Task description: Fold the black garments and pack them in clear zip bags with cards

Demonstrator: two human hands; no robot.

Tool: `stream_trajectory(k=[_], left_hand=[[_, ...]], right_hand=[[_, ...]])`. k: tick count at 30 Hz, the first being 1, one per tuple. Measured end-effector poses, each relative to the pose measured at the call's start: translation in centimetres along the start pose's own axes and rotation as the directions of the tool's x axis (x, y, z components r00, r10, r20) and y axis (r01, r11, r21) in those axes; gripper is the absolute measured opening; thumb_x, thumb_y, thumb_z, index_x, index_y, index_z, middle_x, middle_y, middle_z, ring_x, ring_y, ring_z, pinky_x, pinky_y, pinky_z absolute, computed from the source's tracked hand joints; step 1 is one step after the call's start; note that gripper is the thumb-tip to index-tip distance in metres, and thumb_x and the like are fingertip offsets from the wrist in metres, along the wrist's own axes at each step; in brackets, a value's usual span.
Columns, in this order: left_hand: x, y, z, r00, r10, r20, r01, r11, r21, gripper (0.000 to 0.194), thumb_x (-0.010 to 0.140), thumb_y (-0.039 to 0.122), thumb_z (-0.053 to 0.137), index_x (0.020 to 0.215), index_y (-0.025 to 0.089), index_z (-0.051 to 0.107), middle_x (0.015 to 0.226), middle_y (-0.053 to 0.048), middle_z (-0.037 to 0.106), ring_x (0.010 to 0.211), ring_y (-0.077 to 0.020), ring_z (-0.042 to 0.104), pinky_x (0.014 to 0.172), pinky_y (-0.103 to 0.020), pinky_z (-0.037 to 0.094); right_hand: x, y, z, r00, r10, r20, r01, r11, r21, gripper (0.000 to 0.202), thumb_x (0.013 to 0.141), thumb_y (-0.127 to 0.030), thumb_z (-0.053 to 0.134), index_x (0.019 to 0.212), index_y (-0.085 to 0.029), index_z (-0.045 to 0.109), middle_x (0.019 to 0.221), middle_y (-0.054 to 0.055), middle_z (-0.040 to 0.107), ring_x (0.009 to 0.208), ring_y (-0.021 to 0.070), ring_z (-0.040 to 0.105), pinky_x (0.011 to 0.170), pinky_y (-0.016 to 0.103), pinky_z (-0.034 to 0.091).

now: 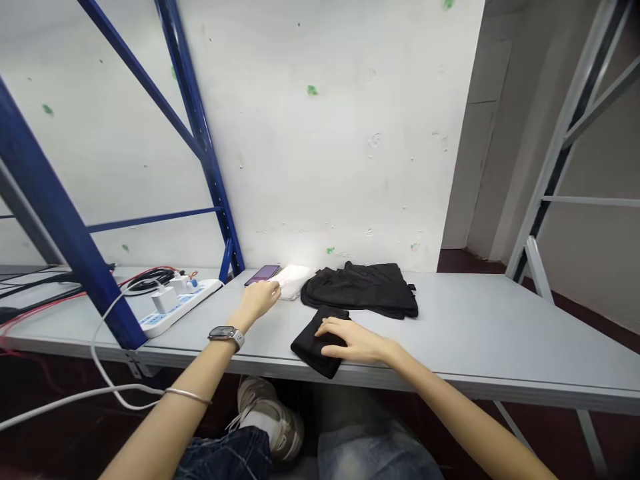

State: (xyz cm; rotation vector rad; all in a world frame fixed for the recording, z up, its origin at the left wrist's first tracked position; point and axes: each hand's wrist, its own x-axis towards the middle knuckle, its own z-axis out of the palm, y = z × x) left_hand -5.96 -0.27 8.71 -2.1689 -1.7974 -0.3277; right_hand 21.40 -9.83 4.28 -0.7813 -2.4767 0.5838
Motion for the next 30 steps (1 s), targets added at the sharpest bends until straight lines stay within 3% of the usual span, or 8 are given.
stream_trajectory(k=[5, 10, 15, 19, 21, 24, 27, 30], left_hand=[[-4.1, 1.7, -3.3, 0.961, 0.182, 0.21, -0.196, 0.98, 0.046, 0.018, 0.077, 0.026, 0.051, 0.074, 0.017, 0.067, 0.075, -0.011, 0.068, 0.075, -0.0268, 0.064, 0.07, -0.035, 0.045], [-8.8, 2.8, -2.5, 0.884, 0.305, 0.354, -0.31, 0.95, -0.043, 0.021, 0.078, 0.034, 0.052, 0.074, 0.018, 0.066, 0.083, -0.013, 0.068, 0.076, -0.0274, 0.065, 0.072, -0.037, 0.047], [-8.5, 2.1, -1.2, 0.94, 0.159, 0.303, -0.147, 0.987, -0.062, 0.04, 0.088, 0.047, 0.037, 0.076, 0.019, 0.063, 0.085, -0.013, 0.068, 0.081, -0.0287, 0.065, 0.071, -0.038, 0.046], [-7.8, 2.0, -0.6, 0.953, 0.076, 0.293, -0.056, 0.996, -0.076, 0.028, 0.085, 0.041, 0.044, 0.079, 0.019, 0.06, 0.084, -0.01, 0.068, 0.08, -0.0265, 0.065, 0.067, -0.034, 0.045], [-7.9, 2.2, -0.4, 0.957, 0.073, 0.28, -0.047, 0.994, -0.098, 0.023, 0.084, 0.038, 0.045, 0.081, 0.02, 0.059, 0.085, -0.01, 0.068, 0.081, -0.0261, 0.065, 0.067, -0.033, 0.044], [-8.1, 2.5, -0.1, 0.966, 0.086, 0.242, -0.059, 0.991, -0.117, 0.029, 0.085, 0.045, 0.046, 0.083, 0.019, 0.059, 0.088, -0.011, 0.068, 0.082, -0.0269, 0.064, 0.067, -0.033, 0.044], [-8.1, 2.8, -0.1, 0.977, 0.085, 0.197, -0.065, 0.992, -0.11, 0.039, 0.085, 0.055, 0.045, 0.088, 0.019, 0.059, 0.092, -0.012, 0.067, 0.082, -0.0274, 0.064, 0.068, -0.034, 0.044], [-8.1, 3.0, 0.0, 0.98, 0.096, 0.175, -0.077, 0.991, -0.109, 0.041, 0.084, 0.056, 0.046, 0.089, 0.018, 0.06, 0.093, -0.013, 0.066, 0.084, -0.0281, 0.064, 0.071, -0.034, 0.045]], right_hand=[[-0.8, -1.4, 0.2, 0.996, 0.082, 0.028, -0.082, 0.996, -0.025, 0.059, 0.087, -0.057, 0.054, 0.137, -0.029, 0.046, 0.124, 0.007, 0.051, 0.108, 0.0214, 0.055, 0.091, 0.032, 0.046], [-0.3, -2.0, 1.0, 0.989, 0.139, 0.05, -0.134, 0.985, -0.105, 0.069, 0.081, -0.066, 0.054, 0.14, -0.032, 0.044, 0.118, 0.008, 0.048, 0.104, 0.0247, 0.054, 0.088, 0.037, 0.048], [0.4, -1.8, 2.0, 0.993, 0.11, 0.032, -0.098, 0.961, -0.259, 0.068, 0.073, -0.061, 0.068, 0.126, -0.021, 0.056, 0.112, 0.011, 0.047, 0.101, 0.0273, 0.052, 0.092, 0.047, 0.045], [0.4, -1.6, 2.1, 0.997, 0.081, 0.008, -0.074, 0.94, -0.334, 0.036, 0.075, -0.032, 0.07, 0.108, -0.019, 0.061, 0.107, 0.009, 0.051, 0.102, 0.0257, 0.052, 0.101, 0.055, 0.036], [0.2, -1.6, 2.1, 0.996, 0.084, -0.029, -0.089, 0.938, -0.336, 0.028, 0.076, -0.028, 0.067, 0.103, -0.02, 0.062, 0.108, 0.009, 0.053, 0.107, 0.0262, 0.052, 0.106, 0.057, 0.03], [-0.1, -1.1, 2.8, 0.992, 0.111, -0.062, -0.125, 0.944, -0.306, 0.055, 0.072, -0.042, 0.072, 0.12, -0.022, 0.055, 0.134, 0.013, 0.044, 0.13, 0.0343, 0.037, 0.11, 0.057, 0.024], [-0.1, -0.3, 4.1, 0.98, 0.177, -0.086, -0.195, 0.938, -0.286, 0.094, 0.071, -0.058, 0.069, 0.148, -0.024, 0.026, 0.157, 0.015, 0.012, 0.144, 0.0384, 0.006, 0.112, 0.057, 0.019], [0.0, 0.4, 5.1, 0.976, 0.206, -0.074, -0.219, 0.921, -0.321, 0.095, 0.077, -0.063, 0.06, 0.152, -0.022, 0.018, 0.159, 0.016, 0.008, 0.145, 0.0372, -0.001, 0.113, 0.057, 0.015]])
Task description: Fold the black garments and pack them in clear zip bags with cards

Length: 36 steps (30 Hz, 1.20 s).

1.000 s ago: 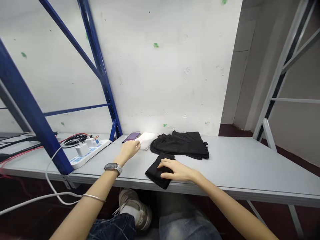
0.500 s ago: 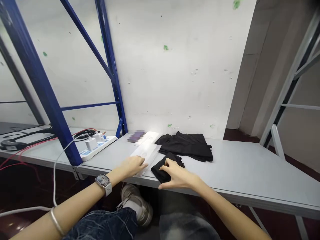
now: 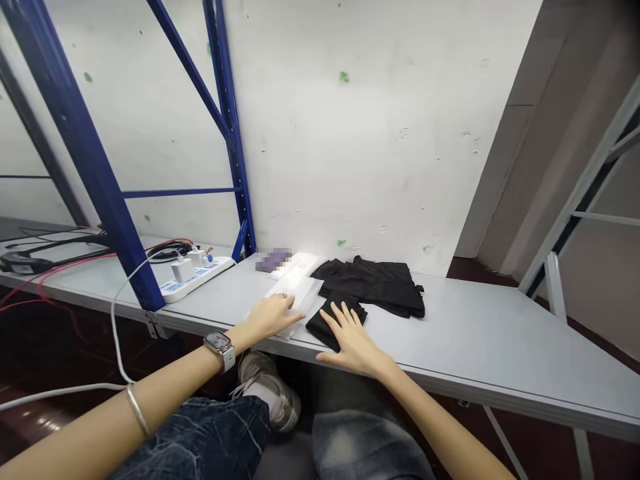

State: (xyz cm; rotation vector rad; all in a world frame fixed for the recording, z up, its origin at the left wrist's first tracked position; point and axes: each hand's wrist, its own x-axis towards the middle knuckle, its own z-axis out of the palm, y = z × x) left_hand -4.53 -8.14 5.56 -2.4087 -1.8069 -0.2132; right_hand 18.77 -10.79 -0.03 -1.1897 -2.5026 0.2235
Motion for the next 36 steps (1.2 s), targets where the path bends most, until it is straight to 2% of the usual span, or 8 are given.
stream_trajectory(k=[6, 11, 15, 19, 23, 28, 32, 36], left_hand=[[0.1, 0.2, 0.5, 0.998, 0.035, 0.055, -0.036, 0.999, 0.011, 0.016, 0.081, 0.022, 0.044, 0.08, 0.018, 0.06, 0.09, -0.01, 0.066, 0.084, -0.0245, 0.064, 0.071, -0.033, 0.044], [-0.2, 0.2, 1.0, 0.997, 0.02, 0.076, -0.021, 1.0, 0.004, 0.017, 0.078, 0.02, 0.045, 0.088, 0.018, 0.059, 0.092, -0.01, 0.065, 0.085, -0.0248, 0.063, 0.07, -0.033, 0.045], [-0.4, 0.0, 1.8, 0.999, 0.025, 0.03, -0.023, 0.999, -0.046, 0.018, 0.081, 0.02, 0.043, 0.087, 0.018, 0.059, 0.094, -0.009, 0.063, 0.079, -0.022, 0.061, 0.069, -0.032, 0.045], [-0.5, 0.5, 2.5, 0.998, 0.055, 0.012, -0.053, 0.994, -0.099, 0.015, 0.079, 0.019, 0.044, 0.074, 0.018, 0.058, 0.092, -0.009, 0.059, 0.081, -0.0217, 0.059, 0.072, -0.033, 0.045], [-0.7, 2.3, 2.7, 0.994, 0.101, -0.049, -0.111, 0.958, -0.265, 0.011, 0.076, 0.017, 0.045, 0.067, 0.02, 0.052, 0.086, -0.006, 0.056, 0.084, -0.0211, 0.056, 0.077, -0.032, 0.045], [-0.8, 3.9, 2.5, 0.994, 0.039, -0.105, -0.083, 0.885, -0.458, 0.014, 0.077, 0.016, 0.046, 0.064, 0.021, 0.044, 0.078, -0.003, 0.054, 0.076, -0.018, 0.055, 0.075, -0.03, 0.044], [-0.6, 3.6, 2.4, 0.985, -0.097, -0.143, 0.011, 0.861, -0.508, 0.017, 0.079, 0.014, 0.042, 0.064, 0.021, 0.039, 0.071, -0.001, 0.051, 0.073, -0.0174, 0.051, 0.072, -0.031, 0.042], [-0.7, 3.3, 2.6, 0.967, -0.129, -0.218, -0.01, 0.84, -0.543, 0.014, 0.081, 0.016, 0.038, 0.068, 0.021, 0.039, 0.075, -0.002, 0.051, 0.078, -0.0188, 0.051, 0.076, -0.033, 0.043]], right_hand=[[-0.4, 0.3, -0.2, 0.999, -0.039, 0.008, 0.039, 0.999, 0.006, 0.076, 0.084, -0.052, 0.06, 0.148, -0.021, 0.033, 0.156, 0.015, 0.02, 0.145, 0.036, 0.009, 0.114, 0.057, 0.014], [-1.7, 0.9, -0.7, 0.998, -0.058, -0.016, 0.06, 0.99, 0.129, 0.073, 0.08, -0.037, 0.065, 0.146, -0.027, 0.035, 0.154, 0.009, 0.03, 0.144, 0.0299, 0.017, 0.114, 0.056, 0.015], [-2.7, 1.4, -0.4, 0.996, -0.056, -0.07, 0.07, 0.974, 0.214, 0.068, 0.083, -0.025, 0.057, 0.147, -0.027, 0.034, 0.151, 0.006, 0.037, 0.143, 0.0262, 0.024, 0.115, 0.055, 0.016], [-2.7, 1.3, 0.2, 0.982, 0.059, -0.178, 0.005, 0.941, 0.338, 0.05, 0.092, -0.028, 0.045, 0.142, -0.026, 0.043, 0.145, 0.004, 0.045, 0.14, 0.0246, 0.03, 0.116, 0.053, 0.019], [-1.9, 0.3, 1.0, 0.921, 0.235, -0.311, -0.085, 0.9, 0.428, 0.049, 0.098, -0.037, 0.034, 0.145, -0.024, 0.037, 0.149, 0.006, 0.039, 0.14, 0.0233, 0.032, 0.114, 0.047, 0.028], [-1.0, -1.7, 2.2, 0.958, 0.126, -0.259, -0.072, 0.976, 0.206, 0.053, 0.097, -0.034, 0.037, 0.149, -0.029, 0.03, 0.156, 0.001, 0.023, 0.145, 0.029, 0.014, 0.114, 0.056, 0.019], [-0.8, -2.5, 2.6, 0.981, 0.077, -0.18, -0.077, 0.997, 0.006, 0.057, 0.092, -0.028, 0.046, 0.148, -0.026, 0.033, 0.156, 0.004, 0.024, 0.144, 0.0345, 0.015, 0.112, 0.059, 0.019], [-1.3, -2.9, 2.2, 0.988, 0.061, -0.139, -0.063, 0.998, -0.011, 0.055, 0.092, -0.026, 0.047, 0.146, -0.027, 0.037, 0.155, 0.004, 0.028, 0.144, 0.0322, 0.018, 0.112, 0.058, 0.021]])
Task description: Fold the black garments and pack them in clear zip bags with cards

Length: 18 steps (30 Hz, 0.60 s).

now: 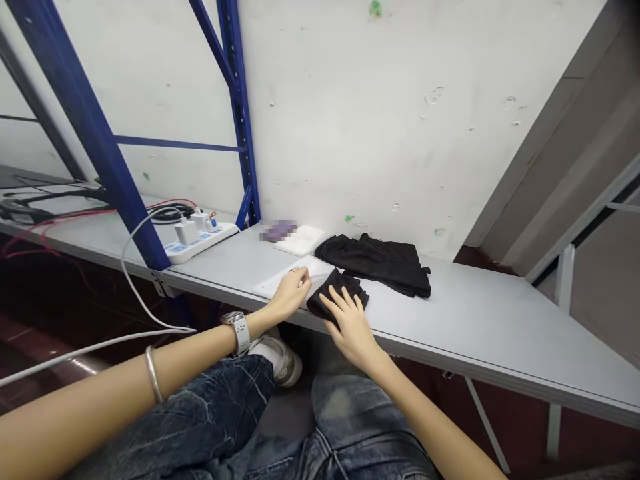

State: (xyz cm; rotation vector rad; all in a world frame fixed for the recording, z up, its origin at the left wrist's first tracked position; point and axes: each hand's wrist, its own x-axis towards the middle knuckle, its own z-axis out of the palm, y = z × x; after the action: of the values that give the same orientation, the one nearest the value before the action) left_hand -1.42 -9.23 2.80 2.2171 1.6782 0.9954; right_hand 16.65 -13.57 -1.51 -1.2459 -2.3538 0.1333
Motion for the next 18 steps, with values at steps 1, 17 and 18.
stream_trajectory(k=[1, 17, 18], left_hand=[[-0.1, -0.1, 0.1, 1.0, 0.026, -0.005, -0.026, 0.999, -0.022, 0.013, 0.081, 0.015, 0.038, 0.069, 0.021, 0.04, 0.077, -0.002, 0.051, 0.079, -0.0188, 0.051, 0.078, -0.034, 0.043], [-0.5, -0.3, 0.0, 0.969, 0.228, 0.095, -0.221, 0.972, -0.08, 0.014, 0.089, 0.021, 0.035, 0.085, 0.02, 0.048, 0.096, -0.006, 0.055, 0.088, -0.0189, 0.054, 0.085, -0.037, 0.046], [-0.6, -0.3, 0.0, 0.969, 0.227, 0.094, -0.219, 0.972, -0.088, 0.014, 0.089, 0.021, 0.034, 0.085, 0.02, 0.048, 0.098, -0.006, 0.055, 0.089, -0.0191, 0.054, 0.086, -0.037, 0.046]], right_hand=[[-0.1, -0.1, -0.2, 1.0, -0.028, 0.013, 0.028, 0.999, 0.022, 0.054, 0.092, -0.026, 0.047, 0.145, -0.028, 0.037, 0.155, 0.003, 0.028, 0.144, 0.0308, 0.018, 0.113, 0.057, 0.021], [4.2, 1.5, -1.4, 0.957, -0.258, 0.13, 0.244, 0.963, 0.117, 0.049, 0.098, -0.04, 0.038, 0.143, -0.022, 0.04, 0.156, 0.005, 0.026, 0.146, 0.0228, 0.013, 0.117, 0.05, 0.012], [4.3, 1.4, -1.3, 0.945, -0.3, 0.128, 0.284, 0.95, 0.125, 0.047, 0.098, -0.04, 0.038, 0.142, -0.022, 0.042, 0.155, 0.005, 0.028, 0.145, 0.0218, 0.014, 0.118, 0.049, 0.012]])
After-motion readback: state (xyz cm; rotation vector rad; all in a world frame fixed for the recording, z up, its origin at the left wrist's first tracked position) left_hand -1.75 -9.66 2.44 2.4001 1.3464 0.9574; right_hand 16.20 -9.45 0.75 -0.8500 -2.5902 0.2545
